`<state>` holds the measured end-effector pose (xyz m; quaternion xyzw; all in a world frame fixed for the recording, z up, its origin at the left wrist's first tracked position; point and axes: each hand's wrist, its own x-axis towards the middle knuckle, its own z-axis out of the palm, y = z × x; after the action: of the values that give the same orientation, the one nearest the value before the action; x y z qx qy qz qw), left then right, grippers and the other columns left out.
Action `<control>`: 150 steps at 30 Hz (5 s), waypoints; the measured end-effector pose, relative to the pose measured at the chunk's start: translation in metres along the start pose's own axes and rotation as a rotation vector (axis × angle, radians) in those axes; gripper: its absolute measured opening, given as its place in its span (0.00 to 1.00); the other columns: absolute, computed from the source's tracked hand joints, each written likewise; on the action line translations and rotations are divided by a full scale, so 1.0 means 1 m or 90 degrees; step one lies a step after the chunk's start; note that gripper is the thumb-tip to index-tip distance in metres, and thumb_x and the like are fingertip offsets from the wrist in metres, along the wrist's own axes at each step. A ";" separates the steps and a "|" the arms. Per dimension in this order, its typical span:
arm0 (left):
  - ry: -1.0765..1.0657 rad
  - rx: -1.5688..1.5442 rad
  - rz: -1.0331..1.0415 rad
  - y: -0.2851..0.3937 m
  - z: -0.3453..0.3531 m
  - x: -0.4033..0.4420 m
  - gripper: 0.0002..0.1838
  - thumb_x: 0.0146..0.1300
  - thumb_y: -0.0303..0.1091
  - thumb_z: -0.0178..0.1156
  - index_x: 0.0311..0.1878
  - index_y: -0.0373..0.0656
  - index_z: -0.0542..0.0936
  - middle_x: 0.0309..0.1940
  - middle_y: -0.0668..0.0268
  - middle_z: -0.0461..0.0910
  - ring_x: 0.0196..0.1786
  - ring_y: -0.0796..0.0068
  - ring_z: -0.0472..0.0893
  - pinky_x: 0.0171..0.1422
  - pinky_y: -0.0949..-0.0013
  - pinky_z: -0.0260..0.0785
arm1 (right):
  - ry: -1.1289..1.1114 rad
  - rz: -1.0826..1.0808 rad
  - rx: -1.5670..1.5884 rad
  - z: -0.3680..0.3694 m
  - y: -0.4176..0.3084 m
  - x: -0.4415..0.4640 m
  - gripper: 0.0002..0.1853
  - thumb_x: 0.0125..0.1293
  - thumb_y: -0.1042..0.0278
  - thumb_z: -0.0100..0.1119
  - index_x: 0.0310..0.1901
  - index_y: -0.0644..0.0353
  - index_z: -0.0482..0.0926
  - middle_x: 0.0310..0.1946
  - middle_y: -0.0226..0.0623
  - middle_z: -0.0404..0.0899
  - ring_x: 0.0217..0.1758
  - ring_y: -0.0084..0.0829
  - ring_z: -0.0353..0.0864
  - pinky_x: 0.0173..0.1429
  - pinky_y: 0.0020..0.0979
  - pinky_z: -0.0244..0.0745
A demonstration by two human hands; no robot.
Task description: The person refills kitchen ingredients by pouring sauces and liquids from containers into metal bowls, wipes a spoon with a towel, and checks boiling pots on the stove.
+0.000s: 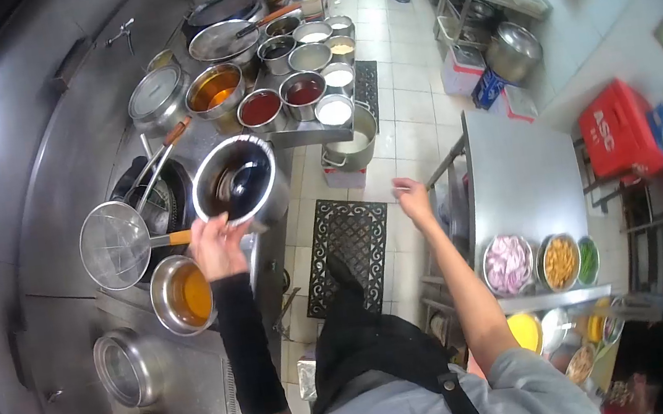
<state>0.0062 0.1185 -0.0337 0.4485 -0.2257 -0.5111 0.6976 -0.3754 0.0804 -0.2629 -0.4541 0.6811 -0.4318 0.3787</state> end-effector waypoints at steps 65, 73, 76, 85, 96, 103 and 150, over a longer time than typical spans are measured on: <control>-0.520 0.639 -0.123 -0.131 0.288 0.275 0.10 0.70 0.24 0.57 0.51 0.37 0.81 0.42 0.63 0.83 0.45 0.75 0.83 0.48 0.71 0.77 | 0.001 0.353 -0.261 -0.063 0.187 0.198 0.15 0.59 0.65 0.60 0.45 0.62 0.86 0.31 0.41 0.87 0.34 0.30 0.85 0.44 0.31 0.78; -1.361 0.066 -0.409 -0.103 0.319 0.132 0.18 0.65 0.46 0.58 0.45 0.41 0.84 0.47 0.54 0.85 0.45 0.56 0.84 0.49 0.58 0.79 | 0.059 0.525 -0.038 0.011 0.251 0.016 0.15 0.68 0.71 0.59 0.54 0.67 0.81 0.37 0.35 0.84 0.37 0.26 0.83 0.39 0.27 0.77; -1.394 0.137 -0.371 -0.109 0.297 0.121 0.16 0.64 0.41 0.59 0.47 0.40 0.83 0.47 0.54 0.84 0.45 0.56 0.84 0.48 0.59 0.79 | 0.190 0.635 0.155 0.025 0.232 -0.033 0.17 0.70 0.68 0.57 0.57 0.66 0.79 0.43 0.38 0.84 0.46 0.35 0.84 0.47 0.39 0.83; -1.279 0.531 -0.222 -0.174 0.235 0.115 0.15 0.62 0.29 0.62 0.52 0.38 0.81 0.46 0.52 0.83 0.44 0.56 0.85 0.45 0.63 0.80 | 0.957 0.417 0.988 -0.033 0.294 -0.079 0.55 0.65 0.39 0.61 0.79 0.56 0.36 0.79 0.45 0.38 0.83 0.48 0.38 0.78 0.66 0.50; -0.986 0.694 -0.449 -0.222 0.145 0.085 0.22 0.60 0.15 0.61 0.59 0.38 0.79 0.50 0.54 0.83 0.48 0.66 0.85 0.43 0.71 0.80 | 0.915 0.359 1.068 -0.084 0.333 -0.065 0.48 0.54 0.47 0.54 0.77 0.50 0.51 0.75 0.50 0.47 0.80 0.54 0.45 0.76 0.73 0.44; -0.808 0.612 -0.669 -0.238 0.139 0.075 0.23 0.65 0.13 0.55 0.63 0.36 0.76 0.56 0.58 0.82 0.55 0.73 0.81 0.53 0.70 0.79 | 0.912 0.321 1.203 -0.054 0.332 -0.069 0.47 0.53 0.61 0.52 0.78 0.51 0.49 0.79 0.51 0.36 0.82 0.56 0.35 0.78 0.72 0.34; 0.694 -0.140 0.413 -0.006 -0.348 -0.570 0.66 0.54 0.27 0.74 0.81 0.50 0.30 0.56 0.57 0.66 0.63 0.66 0.72 0.67 0.64 0.66 | -1.247 0.541 0.057 0.226 -0.109 -0.640 0.35 0.45 0.77 0.55 0.63 0.62 0.72 0.60 0.39 0.78 0.65 0.38 0.74 0.71 0.47 0.66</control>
<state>0.0581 0.7769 -0.1293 0.4784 0.0905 0.0068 0.8735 0.0545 0.6064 -0.1587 -0.3142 0.1664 0.2639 0.8966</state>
